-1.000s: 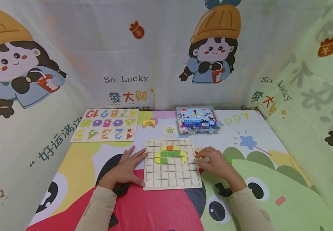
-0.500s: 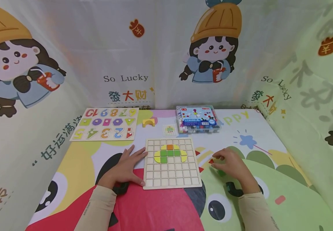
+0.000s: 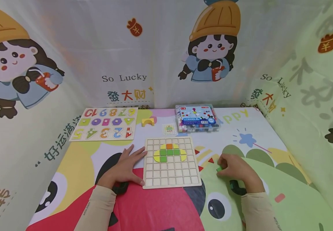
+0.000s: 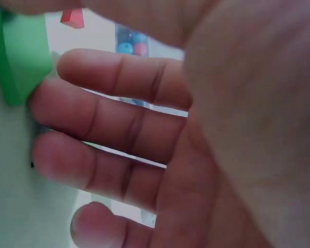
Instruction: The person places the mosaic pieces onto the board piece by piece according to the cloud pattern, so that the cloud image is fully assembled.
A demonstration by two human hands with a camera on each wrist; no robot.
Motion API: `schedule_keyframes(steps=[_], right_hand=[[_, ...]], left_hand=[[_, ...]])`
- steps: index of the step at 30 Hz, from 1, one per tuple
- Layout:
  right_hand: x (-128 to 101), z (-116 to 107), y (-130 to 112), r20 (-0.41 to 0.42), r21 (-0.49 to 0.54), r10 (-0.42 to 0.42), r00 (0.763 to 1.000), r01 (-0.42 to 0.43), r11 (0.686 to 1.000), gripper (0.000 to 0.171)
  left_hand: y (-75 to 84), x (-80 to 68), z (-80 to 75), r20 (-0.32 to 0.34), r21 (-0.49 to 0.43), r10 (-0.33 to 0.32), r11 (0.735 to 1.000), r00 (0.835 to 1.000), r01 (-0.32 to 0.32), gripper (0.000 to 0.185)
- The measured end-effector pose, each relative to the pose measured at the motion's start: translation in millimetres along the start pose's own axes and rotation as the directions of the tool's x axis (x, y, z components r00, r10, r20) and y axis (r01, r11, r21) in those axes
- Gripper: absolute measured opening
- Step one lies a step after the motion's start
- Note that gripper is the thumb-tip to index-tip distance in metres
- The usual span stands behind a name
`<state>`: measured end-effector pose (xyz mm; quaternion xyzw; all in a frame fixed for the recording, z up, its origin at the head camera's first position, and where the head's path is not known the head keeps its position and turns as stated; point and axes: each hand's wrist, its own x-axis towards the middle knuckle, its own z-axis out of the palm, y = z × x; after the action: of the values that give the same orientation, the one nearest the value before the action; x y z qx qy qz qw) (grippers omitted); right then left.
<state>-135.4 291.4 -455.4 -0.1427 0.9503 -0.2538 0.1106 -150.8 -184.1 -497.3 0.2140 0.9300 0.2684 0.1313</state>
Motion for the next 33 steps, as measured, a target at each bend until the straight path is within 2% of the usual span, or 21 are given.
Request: schedule_keyframes(steps=[6, 20, 23, 27, 30, 33], right_hand=[[0.7, -4.8, 3.1, -0.032, -0.052, 0.008, 0.999, -0.010, 0.999, 0.030], [2.3, -4.3, 6.4, -0.091, -0.071, 0.003, 0.996, -0.009, 0.997, 0.022], [5.7, -2.4, 3.9, -0.143, -0.073, -0.057, 0.988, 0.047, 0.996, 0.022], [11.3, 2.1, -6.7, -0.200, -0.070, -0.168, 0.965, 0.157, 0.985, 0.026], [17.8, 7.2, -20.7, -0.194, -0.064, -0.230, 0.954, 0.222, 0.973, 0.025], [27.2, 13.7, -35.9, -0.151, -0.053, -0.281, 0.948, 0.277, 0.960, 0.023]], left_hand=[[-0.9, 0.4, 1.3, -0.001, -0.002, -0.008, 1.000, 1.000, 0.008, 0.125], [-0.9, -0.7, 0.2, -0.009, -0.011, 0.002, 1.000, 1.000, -0.002, 0.125], [-1.2, -0.5, 0.2, -0.010, -0.014, 0.005, 1.000, 1.000, -0.005, 0.125], [-2.0, 0.3, 0.9, -0.008, -0.011, 0.007, 1.000, 1.000, -0.007, 0.125], [-2.1, 0.6, 1.5, -0.006, -0.008, 0.005, 1.000, 1.000, -0.005, 0.124], [-1.8, -0.3, 1.8, -0.006, -0.010, -0.003, 1.000, 1.000, 0.003, 0.125]])
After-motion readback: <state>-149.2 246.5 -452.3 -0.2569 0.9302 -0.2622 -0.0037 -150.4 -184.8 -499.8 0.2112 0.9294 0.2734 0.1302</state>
